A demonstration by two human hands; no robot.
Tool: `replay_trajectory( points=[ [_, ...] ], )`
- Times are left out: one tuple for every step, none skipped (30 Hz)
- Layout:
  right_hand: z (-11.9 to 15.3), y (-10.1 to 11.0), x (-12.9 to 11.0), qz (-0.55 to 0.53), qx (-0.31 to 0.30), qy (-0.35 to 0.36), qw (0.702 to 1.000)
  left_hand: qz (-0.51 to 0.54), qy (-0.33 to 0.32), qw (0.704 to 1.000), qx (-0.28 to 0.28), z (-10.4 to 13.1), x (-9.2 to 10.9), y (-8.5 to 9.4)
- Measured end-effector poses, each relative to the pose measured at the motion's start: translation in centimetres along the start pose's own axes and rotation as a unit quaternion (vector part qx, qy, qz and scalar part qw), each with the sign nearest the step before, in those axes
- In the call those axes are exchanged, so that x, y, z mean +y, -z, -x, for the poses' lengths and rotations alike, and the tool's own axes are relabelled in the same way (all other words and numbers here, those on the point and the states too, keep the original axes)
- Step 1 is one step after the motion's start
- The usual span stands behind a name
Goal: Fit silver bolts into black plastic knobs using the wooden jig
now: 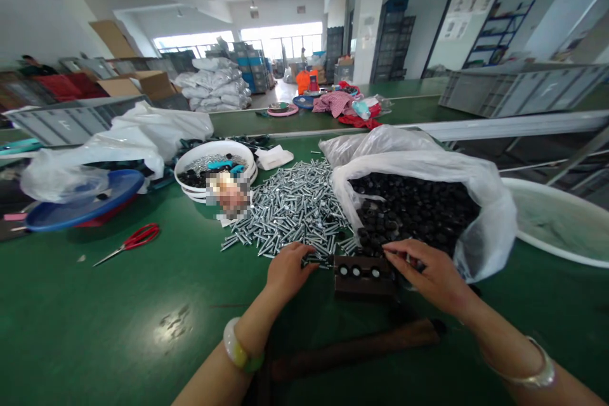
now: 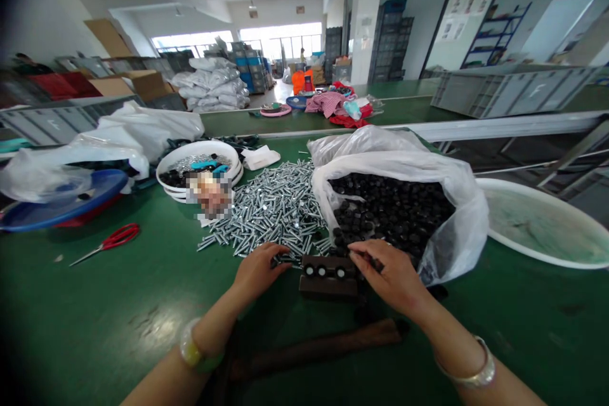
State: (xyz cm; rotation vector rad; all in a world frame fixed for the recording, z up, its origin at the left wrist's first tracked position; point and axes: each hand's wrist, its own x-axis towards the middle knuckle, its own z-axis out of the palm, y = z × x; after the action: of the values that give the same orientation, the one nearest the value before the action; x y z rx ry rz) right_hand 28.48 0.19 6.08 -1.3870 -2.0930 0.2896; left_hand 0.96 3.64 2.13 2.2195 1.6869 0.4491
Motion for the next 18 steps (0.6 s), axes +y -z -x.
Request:
replay_trajectory(
  points=[
    [-0.6,-0.1,-0.1,-0.001,-0.003,-0.004,1.000,-0.010,0.004,1.000,0.001,-0.2,0.2,-0.1],
    [-1.4,-0.2,-0.3,-0.003,-0.012,0.000,1.000,-0.018,0.010,1.000,0.005,-0.4,0.4,-0.1],
    [-2.3,-0.4,-0.6,-0.005,-0.025,0.011,1.000,-0.022,0.016,1.000,0.011,-0.7,0.5,-0.1],
    [-3.4,-0.6,-0.9,-0.008,-0.044,0.024,0.999,-0.023,0.021,0.999,0.017,-0.8,0.6,-0.1],
    [-4.5,-1.0,-1.3,-0.010,-0.070,0.038,0.997,-0.019,0.025,0.999,0.022,-1.0,0.6,-0.1],
    [-5.6,-1.4,-1.6,-0.013,-0.105,0.051,0.993,-0.011,0.025,0.999,0.025,-1.1,0.6,-0.1],
    [-6.8,-1.9,-1.9,-0.016,-0.147,0.063,0.987,0.000,0.017,1.000,0.022,-1.1,0.6,0.0],
    [-7.9,-2.4,-2.1,-0.018,-0.191,0.074,0.979,0.012,-0.004,1.000,0.013,-1.1,0.5,-0.1],
    [-8.9,-3.0,-2.2,-0.018,-0.228,0.083,0.970,0.022,-0.036,0.999,0.001,-1.0,0.5,-0.1],
    [-9.8,-3.7,-2.2,-0.018,-0.255,0.088,0.963,0.027,-0.073,0.997,-0.013,-1.0,0.5,-0.2],
    [-10.6,-4.3,-2.1,-0.016,-0.269,0.091,0.959,0.027,-0.109,0.993,-0.025,-0.9,0.6,-0.2],
    [-11.3,-4.9,-2.0,-0.012,-0.270,0.090,0.959,0.021,-0.136,0.990,-0.032,-0.9,0.7,-0.4],
    [-11.8,-5.5,-1.8,-0.007,-0.265,0.086,0.960,0.011,-0.152,0.988,-0.036,-0.9,0.8,-0.5],
    [-12.1,-5.9,-1.5,0.000,-0.259,0.082,0.962,0.003,-0.158,0.987,-0.038,-1.0,0.9,-0.6],
    [-12.4,-6.3,-1.2,0.008,-0.254,0.077,0.964,-0.001,-0.162,0.986,-0.040,-1.1,1.1,-0.8],
    [-12.6,-6.5,-1.0,0.018,-0.249,0.072,0.966,0.000,-0.166,0.985,-0.044,-1.2,1.2,-0.9],
    [-12.8,-6.7,-0.7,0.031,-0.244,0.068,0.967,0.008,-0.170,0.984,-0.046,-1.3,1.2,-1.1],
    [-12.9,-6.8,-0.5,0.044,-0.241,0.065,0.967,0.021,-0.171,0.984,-0.043,-1.4,1.1,-1.2]
  ],
)
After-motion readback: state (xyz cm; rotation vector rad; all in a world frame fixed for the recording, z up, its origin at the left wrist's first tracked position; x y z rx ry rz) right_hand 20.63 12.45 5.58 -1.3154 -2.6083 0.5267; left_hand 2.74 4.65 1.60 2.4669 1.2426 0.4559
